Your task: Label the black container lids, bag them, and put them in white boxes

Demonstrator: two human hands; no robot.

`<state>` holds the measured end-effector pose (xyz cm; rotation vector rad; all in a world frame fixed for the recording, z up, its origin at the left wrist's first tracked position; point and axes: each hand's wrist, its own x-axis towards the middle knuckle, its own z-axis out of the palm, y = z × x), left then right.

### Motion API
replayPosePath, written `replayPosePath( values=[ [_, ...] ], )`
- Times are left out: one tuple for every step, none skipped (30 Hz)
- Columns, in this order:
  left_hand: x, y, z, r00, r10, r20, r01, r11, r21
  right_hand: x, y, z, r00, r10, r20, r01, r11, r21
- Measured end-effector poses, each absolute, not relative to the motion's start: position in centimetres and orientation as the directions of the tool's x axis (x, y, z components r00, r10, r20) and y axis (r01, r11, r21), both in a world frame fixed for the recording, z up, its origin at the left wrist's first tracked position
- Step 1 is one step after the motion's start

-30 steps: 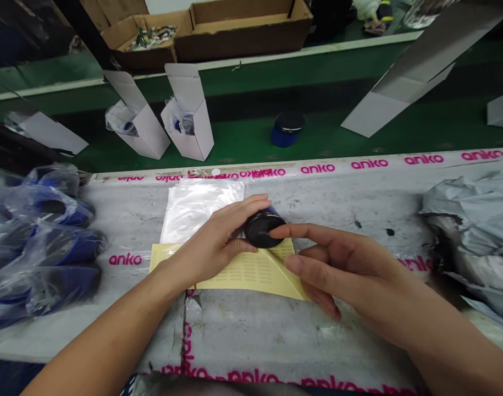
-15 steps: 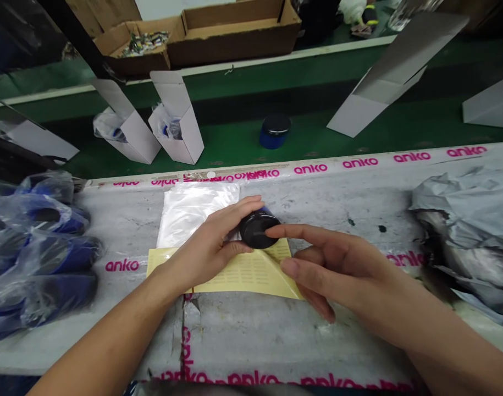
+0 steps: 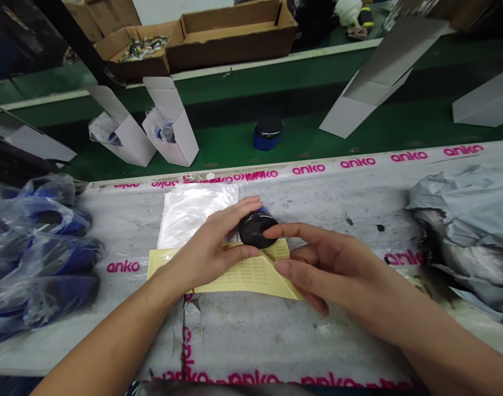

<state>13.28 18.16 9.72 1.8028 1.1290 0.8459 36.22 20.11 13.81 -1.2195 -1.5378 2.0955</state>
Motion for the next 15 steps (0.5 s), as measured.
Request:
replayPosePath(
  values=[
    [13.3, 18.2, 9.7, 0.372, 0.922, 0.109, 0.367, -0.254, 0.895, 36.2, 20.1, 13.8, -0.608, 0.642, -0.467, 0.254, -0.401, -0.880],
    [13.3, 18.2, 9.7, 0.374, 0.921, 0.108, 0.367, -0.254, 0.895, 36.2, 20.1, 13.8, -0.606, 0.643, -0.468, 0.255, -0.401, -0.880],
    [13.2, 18.2, 9.7, 0.377, 0.920, 0.109, 0.367, -0.257, 0.894, 36.2, 20.1, 13.7, -0.607, 0.643, -0.468, 0.255, -0.400, -0.880],
    [13.2, 18.2, 9.7, 0.381, 0.918, 0.109, 0.366, -0.258, 0.894, 36.2, 20.1, 13.7, -0.607, 0.644, -0.466, 0.256, -0.397, -0.882],
    [13.2, 18.2, 9.7, 0.385, 0.917, 0.110, 0.366, -0.261, 0.893, 36.2, 20.1, 13.6, -0.605, 0.648, -0.462, 0.255, -0.391, -0.884],
    [13.2, 18.1, 9.7, 0.387, 0.915, 0.110, 0.367, -0.263, 0.892, 36.1, 20.0, 13.6, -0.602, 0.656, -0.455, 0.253, -0.383, -0.888],
    [13.2, 18.1, 9.7, 0.389, 0.915, 0.110, 0.369, -0.263, 0.891, 36.1, 20.0, 13.5, -0.596, 0.667, -0.446, 0.253, -0.372, -0.893],
    [13.2, 18.1, 9.7, 0.391, 0.914, 0.109, 0.370, -0.264, 0.891, 36.0, 19.9, 13.5, -0.588, 0.682, -0.436, 0.253, -0.357, -0.899],
    [13.2, 18.1, 9.8, 0.392, 0.914, 0.109, 0.370, -0.265, 0.890, 35.9, 19.9, 13.4, -0.576, 0.699, -0.423, 0.254, -0.339, -0.906],
    [13.2, 18.2, 9.8, 0.392, 0.914, 0.109, 0.372, -0.266, 0.889, 35.8, 19.8, 13.3, -0.563, 0.718, -0.411, 0.259, -0.319, -0.912],
    [13.2, 18.2, 9.8, 0.391, 0.914, 0.111, 0.374, -0.268, 0.888, 35.6, 19.7, 13.2, -0.548, 0.737, -0.396, 0.267, -0.295, -0.918],
    [13.3, 18.2, 9.8, 0.391, 0.914, 0.113, 0.374, -0.270, 0.887, 35.5, 19.6, 13.1, -0.532, 0.757, -0.379, 0.278, -0.267, -0.923],
    [13.3, 18.2, 9.8, 0.389, 0.914, 0.116, 0.375, -0.272, 0.886, 35.3, 19.5, 13.0, -0.510, 0.782, -0.358, 0.293, -0.233, -0.927],
    [13.3, 18.2, 9.8, 0.386, 0.915, 0.118, 0.375, -0.272, 0.886, 35.1, 19.5, 12.9, -0.487, 0.807, -0.333, 0.314, -0.195, -0.929],
    [13.3, 18.2, 9.8, 0.382, 0.916, 0.122, 0.374, -0.274, 0.886, 35.0, 19.4, 12.7, -0.464, 0.832, -0.304, 0.339, -0.150, -0.929]
  ],
)
